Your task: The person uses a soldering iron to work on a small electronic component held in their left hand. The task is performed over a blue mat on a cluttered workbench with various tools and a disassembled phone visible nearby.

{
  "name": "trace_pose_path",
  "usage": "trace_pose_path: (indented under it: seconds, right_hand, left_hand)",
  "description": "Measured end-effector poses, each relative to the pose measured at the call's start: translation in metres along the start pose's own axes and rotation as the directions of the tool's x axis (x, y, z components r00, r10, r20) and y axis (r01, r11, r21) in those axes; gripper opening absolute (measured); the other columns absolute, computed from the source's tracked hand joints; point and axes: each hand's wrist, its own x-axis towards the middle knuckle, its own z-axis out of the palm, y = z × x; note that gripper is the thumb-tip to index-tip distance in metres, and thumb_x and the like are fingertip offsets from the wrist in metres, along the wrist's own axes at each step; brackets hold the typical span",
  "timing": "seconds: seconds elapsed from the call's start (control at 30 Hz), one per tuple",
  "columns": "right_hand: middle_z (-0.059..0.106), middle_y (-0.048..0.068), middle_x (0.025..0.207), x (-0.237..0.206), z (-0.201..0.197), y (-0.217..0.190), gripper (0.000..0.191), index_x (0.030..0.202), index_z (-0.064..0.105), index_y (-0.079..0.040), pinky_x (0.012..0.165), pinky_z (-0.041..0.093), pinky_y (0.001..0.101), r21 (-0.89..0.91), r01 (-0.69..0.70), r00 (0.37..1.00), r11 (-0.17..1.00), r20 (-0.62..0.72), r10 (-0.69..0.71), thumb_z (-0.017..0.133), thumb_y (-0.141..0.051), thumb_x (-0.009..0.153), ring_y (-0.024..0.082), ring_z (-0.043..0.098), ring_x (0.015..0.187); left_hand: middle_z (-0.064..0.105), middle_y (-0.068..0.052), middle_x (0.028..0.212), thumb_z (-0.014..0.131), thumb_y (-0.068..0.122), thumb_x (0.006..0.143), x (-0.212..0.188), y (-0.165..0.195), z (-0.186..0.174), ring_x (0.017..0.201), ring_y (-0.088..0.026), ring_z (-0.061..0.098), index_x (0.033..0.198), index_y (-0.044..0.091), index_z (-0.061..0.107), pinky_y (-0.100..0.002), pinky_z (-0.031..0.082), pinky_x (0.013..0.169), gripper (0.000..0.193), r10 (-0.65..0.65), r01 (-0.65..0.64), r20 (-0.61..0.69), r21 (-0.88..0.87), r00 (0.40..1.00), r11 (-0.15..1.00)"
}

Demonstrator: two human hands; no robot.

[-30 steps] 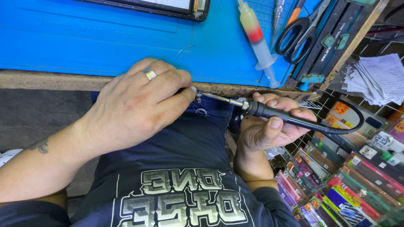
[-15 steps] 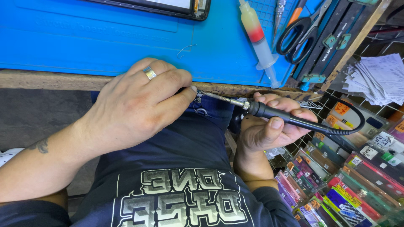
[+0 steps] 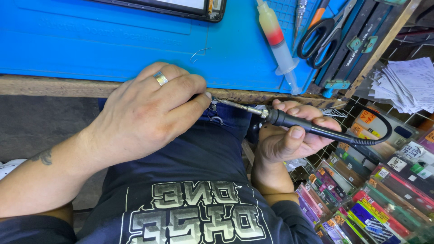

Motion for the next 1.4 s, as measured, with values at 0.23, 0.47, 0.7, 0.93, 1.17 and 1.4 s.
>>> trace_pose_path:
  seconds: [0.23,0.47,0.7,0.93,1.17,1.4]
  right_hand:
    - [0.059,0.009,0.093,-0.0006,0.0001,-0.0004,0.048,0.124,0.040,-0.014,0.079,0.064,0.0415,0.002,-0.004,1.000,1.000,-0.003,0.004,0.080,-0.018,0.096,0.021,0.063,0.079]
    - [0.059,0.009,0.094,-0.0005,0.0001,-0.0006,0.048,0.124,0.040,-0.015,0.080,0.064,0.0417,0.000,-0.006,1.000,1.000,-0.007,0.006,0.080,-0.018,0.096,0.021,0.064,0.080]
    - [0.058,0.009,0.094,-0.0007,0.0001,-0.0003,0.048,0.124,0.040,-0.015,0.079,0.064,0.0413,0.003,-0.009,1.000,1.000,-0.002,0.009,0.080,-0.018,0.096,0.021,0.063,0.080]
    - [0.059,0.008,0.093,-0.0005,0.0002,-0.0011,0.048,0.124,0.040,-0.015,0.080,0.064,0.0409,-0.003,-0.015,1.000,1.000,-0.002,0.015,0.080,-0.019,0.096,0.020,0.064,0.081]
    - [0.059,0.008,0.094,0.0002,-0.0009,-0.0003,0.048,0.123,0.040,-0.015,0.080,0.064,0.0410,-0.001,-0.008,1.000,1.000,0.006,0.008,0.080,-0.019,0.097,0.020,0.064,0.082]
    - [0.059,0.008,0.093,0.0005,-0.0004,0.0002,0.048,0.124,0.040,-0.015,0.079,0.064,0.0408,-0.012,0.002,1.000,1.000,0.008,-0.002,0.080,-0.020,0.097,0.020,0.064,0.080]
  left_hand:
    - [0.065,-0.010,0.103,0.071,0.009,0.078,0.0004,-0.0001,-0.0001,0.094,-0.025,0.065,0.098,-0.003,0.072,-0.034,0.055,0.082,0.023,0.004,-0.004,-0.003,0.006,1.000,1.000]
    - [0.065,-0.010,0.106,0.071,0.009,0.081,-0.0037,-0.0009,0.0020,0.098,-0.025,0.066,0.102,-0.003,0.072,-0.036,0.056,0.085,0.023,-0.011,0.011,0.020,-0.013,1.000,1.000]
    - [0.065,-0.010,0.108,0.071,0.009,0.083,-0.0068,-0.0005,0.0026,0.100,-0.026,0.066,0.104,-0.003,0.072,-0.036,0.056,0.086,0.024,-0.028,0.029,0.037,-0.018,0.999,0.999]
    - [0.066,-0.010,0.111,0.072,0.009,0.084,-0.0048,-0.0007,0.0019,0.102,-0.027,0.066,0.106,-0.003,0.072,-0.036,0.056,0.086,0.025,-0.039,0.040,0.056,-0.028,0.998,0.999]
    - [0.065,-0.010,0.106,0.072,0.009,0.081,-0.0036,-0.0001,0.0018,0.098,-0.026,0.066,0.101,-0.003,0.072,-0.035,0.056,0.083,0.023,-0.016,0.016,0.023,-0.002,1.000,1.000]
    - [0.065,-0.010,0.103,0.072,0.008,0.079,-0.0042,-0.0007,0.0023,0.095,-0.025,0.066,0.099,-0.003,0.072,-0.036,0.056,0.083,0.023,-0.005,0.005,0.013,0.006,1.000,1.000]
